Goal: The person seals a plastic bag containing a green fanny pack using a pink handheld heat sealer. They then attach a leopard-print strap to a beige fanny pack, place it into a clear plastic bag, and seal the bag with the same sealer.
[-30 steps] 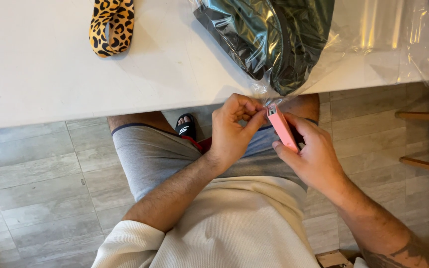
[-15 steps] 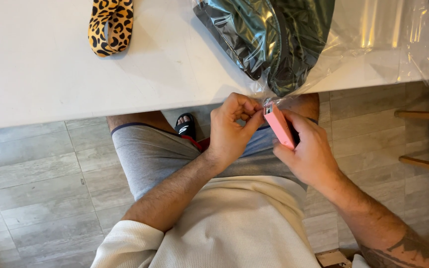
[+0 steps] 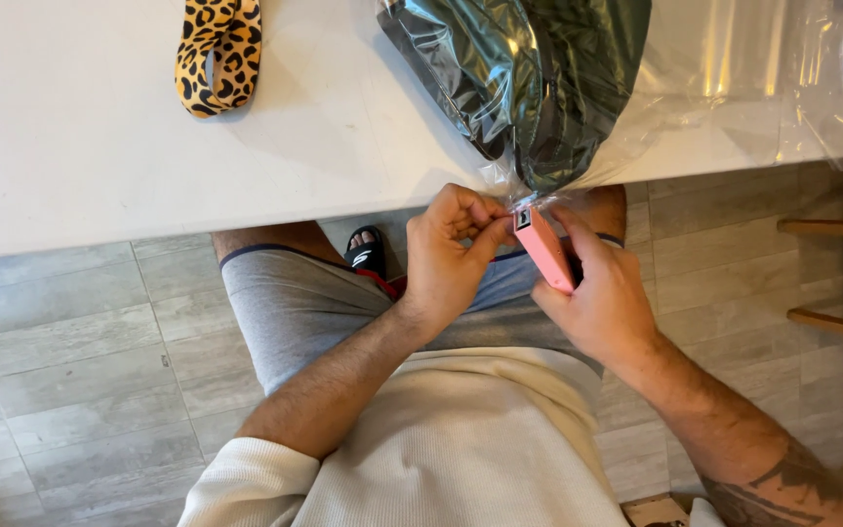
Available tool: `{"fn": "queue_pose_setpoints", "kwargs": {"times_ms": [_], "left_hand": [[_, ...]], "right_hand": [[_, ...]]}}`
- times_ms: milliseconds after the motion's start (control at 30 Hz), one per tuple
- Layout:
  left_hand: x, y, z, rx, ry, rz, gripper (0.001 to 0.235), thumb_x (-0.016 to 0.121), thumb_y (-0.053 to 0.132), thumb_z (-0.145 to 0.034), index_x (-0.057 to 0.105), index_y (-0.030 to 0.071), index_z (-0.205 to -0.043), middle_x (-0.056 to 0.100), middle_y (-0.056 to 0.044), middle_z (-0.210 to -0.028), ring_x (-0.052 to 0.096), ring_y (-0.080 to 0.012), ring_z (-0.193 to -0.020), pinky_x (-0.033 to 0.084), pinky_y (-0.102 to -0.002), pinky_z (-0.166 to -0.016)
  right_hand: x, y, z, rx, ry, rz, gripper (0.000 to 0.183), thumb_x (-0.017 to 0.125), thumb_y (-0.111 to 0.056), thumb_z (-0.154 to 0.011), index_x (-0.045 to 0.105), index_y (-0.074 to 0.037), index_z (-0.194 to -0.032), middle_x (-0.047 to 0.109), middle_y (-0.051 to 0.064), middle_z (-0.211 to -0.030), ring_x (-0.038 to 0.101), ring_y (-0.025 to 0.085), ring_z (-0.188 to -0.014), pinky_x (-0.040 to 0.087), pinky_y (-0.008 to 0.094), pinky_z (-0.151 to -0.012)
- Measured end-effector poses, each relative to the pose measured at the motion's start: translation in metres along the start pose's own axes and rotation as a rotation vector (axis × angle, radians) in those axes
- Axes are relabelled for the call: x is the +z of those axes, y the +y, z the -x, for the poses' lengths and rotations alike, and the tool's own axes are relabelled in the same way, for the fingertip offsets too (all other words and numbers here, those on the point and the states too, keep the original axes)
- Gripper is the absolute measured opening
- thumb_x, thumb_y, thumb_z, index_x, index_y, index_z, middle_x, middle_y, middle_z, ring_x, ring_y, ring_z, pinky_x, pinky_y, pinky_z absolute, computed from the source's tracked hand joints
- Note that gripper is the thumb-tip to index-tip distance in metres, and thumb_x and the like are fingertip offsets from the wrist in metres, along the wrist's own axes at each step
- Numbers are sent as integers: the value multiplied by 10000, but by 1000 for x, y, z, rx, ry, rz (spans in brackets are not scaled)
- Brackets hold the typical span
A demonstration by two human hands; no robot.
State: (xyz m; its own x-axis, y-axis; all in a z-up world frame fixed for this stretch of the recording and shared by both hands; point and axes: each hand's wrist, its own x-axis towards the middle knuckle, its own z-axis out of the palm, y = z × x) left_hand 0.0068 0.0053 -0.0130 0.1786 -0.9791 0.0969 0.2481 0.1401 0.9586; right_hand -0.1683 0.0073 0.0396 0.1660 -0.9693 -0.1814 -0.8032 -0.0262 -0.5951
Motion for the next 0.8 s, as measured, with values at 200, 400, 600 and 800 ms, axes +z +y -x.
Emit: {"fn": "queue_pose_setpoints", "kwargs": {"times_ms": [200,400,600,800], "left_hand": [[-6,-3,0,-3,-1,-30,225,736,-53,-923,523,16,-903,752,-168,-883,754,-199,-675,591,-279,-581],[-14,32,-1,154,19,-222,167,730,3,-949,565,-5,-977,710,-187,-969,770,-323,-774,604,-336,-609],[-18,33,-11,1232,39,-1292,281,874,308,-987,680,271,-1186,628,-74,-1263,688,-201,-1115,518,-333,-754],[-7,74,-45,1369,76,-1224,226,722,63,-959,628,183,-792,703,-32,-1264,690,-169,-1140,420,-396,-1063]], "right_hand": [[-9,1,12,-30,-40,-103,887,757,-153,-653,488,-43,-1490,731,170,-1055,696,385,-954,528,496,-810],[-4,53,46,-22,40,-169,878,810,-167,-637,553,-74,-1471,743,109,-1112,718,314,-1008,566,443,-871],[-83,66,1,-176,414,-67,610,810,-12,-835,603,47,-1406,668,164,-1186,583,241,-971,477,340,-816],[-139,102,-107,-366,524,268,615,886,-55,-819,579,143,-1315,378,226,-1311,505,416,-1183,474,472,-1031]]}}
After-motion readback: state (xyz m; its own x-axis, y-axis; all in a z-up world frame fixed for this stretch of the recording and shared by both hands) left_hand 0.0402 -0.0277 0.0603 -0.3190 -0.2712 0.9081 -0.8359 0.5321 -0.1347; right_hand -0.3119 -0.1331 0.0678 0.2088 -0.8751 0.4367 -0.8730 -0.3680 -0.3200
